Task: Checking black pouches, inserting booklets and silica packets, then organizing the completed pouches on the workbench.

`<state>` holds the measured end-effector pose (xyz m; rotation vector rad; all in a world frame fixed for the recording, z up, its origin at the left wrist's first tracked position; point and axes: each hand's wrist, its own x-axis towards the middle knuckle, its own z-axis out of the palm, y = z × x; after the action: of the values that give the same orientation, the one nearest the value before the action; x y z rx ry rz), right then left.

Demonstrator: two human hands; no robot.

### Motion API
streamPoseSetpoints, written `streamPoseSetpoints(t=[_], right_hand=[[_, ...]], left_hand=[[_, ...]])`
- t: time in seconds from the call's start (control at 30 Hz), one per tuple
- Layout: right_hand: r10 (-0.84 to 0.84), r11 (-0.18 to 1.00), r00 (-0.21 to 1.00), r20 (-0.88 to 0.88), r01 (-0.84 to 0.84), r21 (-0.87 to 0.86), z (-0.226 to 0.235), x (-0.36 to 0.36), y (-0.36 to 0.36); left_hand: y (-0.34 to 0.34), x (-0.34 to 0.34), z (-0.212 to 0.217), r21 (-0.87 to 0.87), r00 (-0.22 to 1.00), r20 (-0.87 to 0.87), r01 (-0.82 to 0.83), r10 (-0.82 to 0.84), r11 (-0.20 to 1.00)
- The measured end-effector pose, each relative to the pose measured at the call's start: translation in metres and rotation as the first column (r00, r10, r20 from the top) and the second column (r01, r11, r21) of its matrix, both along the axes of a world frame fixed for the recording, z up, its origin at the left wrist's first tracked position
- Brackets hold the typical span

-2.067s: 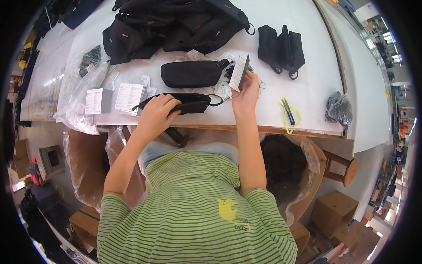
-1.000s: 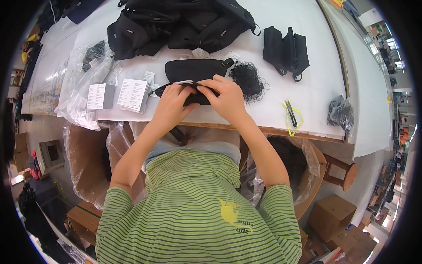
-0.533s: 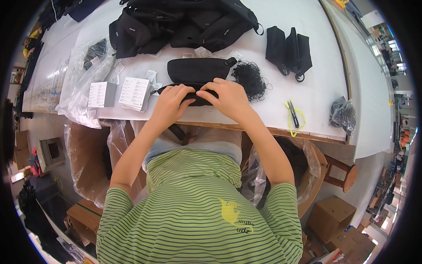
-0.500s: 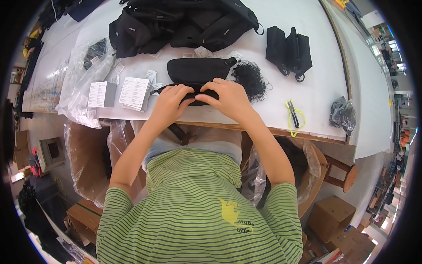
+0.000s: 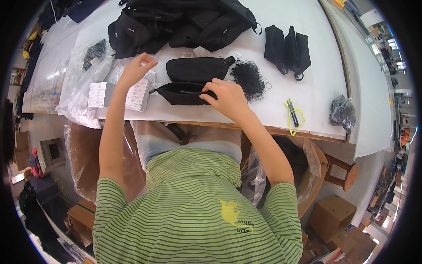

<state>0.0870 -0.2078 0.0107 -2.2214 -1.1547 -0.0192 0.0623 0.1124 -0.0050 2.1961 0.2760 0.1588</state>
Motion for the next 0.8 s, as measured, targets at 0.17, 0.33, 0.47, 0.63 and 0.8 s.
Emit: streamPoseSetpoints(t=[0.17, 0.33, 0.47, 0.63, 0.8], right_hand=[[-0.031, 0.999, 0.999, -0.037, 0.032, 0.014, -0.003, 0.003, -0.002], [-0.039, 0.999, 0.998, -0.044, 0.039, -0.002, -0.004, 0.004, 0.0], [-0.055, 0.998, 0.997, -0.049, 0.056, 0.005, -0.006, 0.006, 0.001], [-0.048, 0.999, 0.997, -0.064, 0.047, -0.023, -0.007, 0.006, 0.003], [-0.091, 0.996, 0.992, -0.085, 0.089, -0.02, -0.007, 0.006, 0.002]], left_hand=[[0.016, 0.01, -0.01, 0.465, 0.894, -0.446, 0.207, 0.026, 0.861], [0.021, 0.012, -0.019, 0.426, 0.878, -0.476, 0.183, 0.048, 0.886], [0.019, 0.006, -0.023, 0.408, 0.938, -0.334, 0.06, 0.088, 0.911], [0.002, -0.003, -0.003, 0.458, 0.997, -0.005, -0.065, 0.075, 0.887], [-0.075, -0.02, 0.038, 0.244, 0.951, 0.297, 0.015, -0.089, 0.97]])
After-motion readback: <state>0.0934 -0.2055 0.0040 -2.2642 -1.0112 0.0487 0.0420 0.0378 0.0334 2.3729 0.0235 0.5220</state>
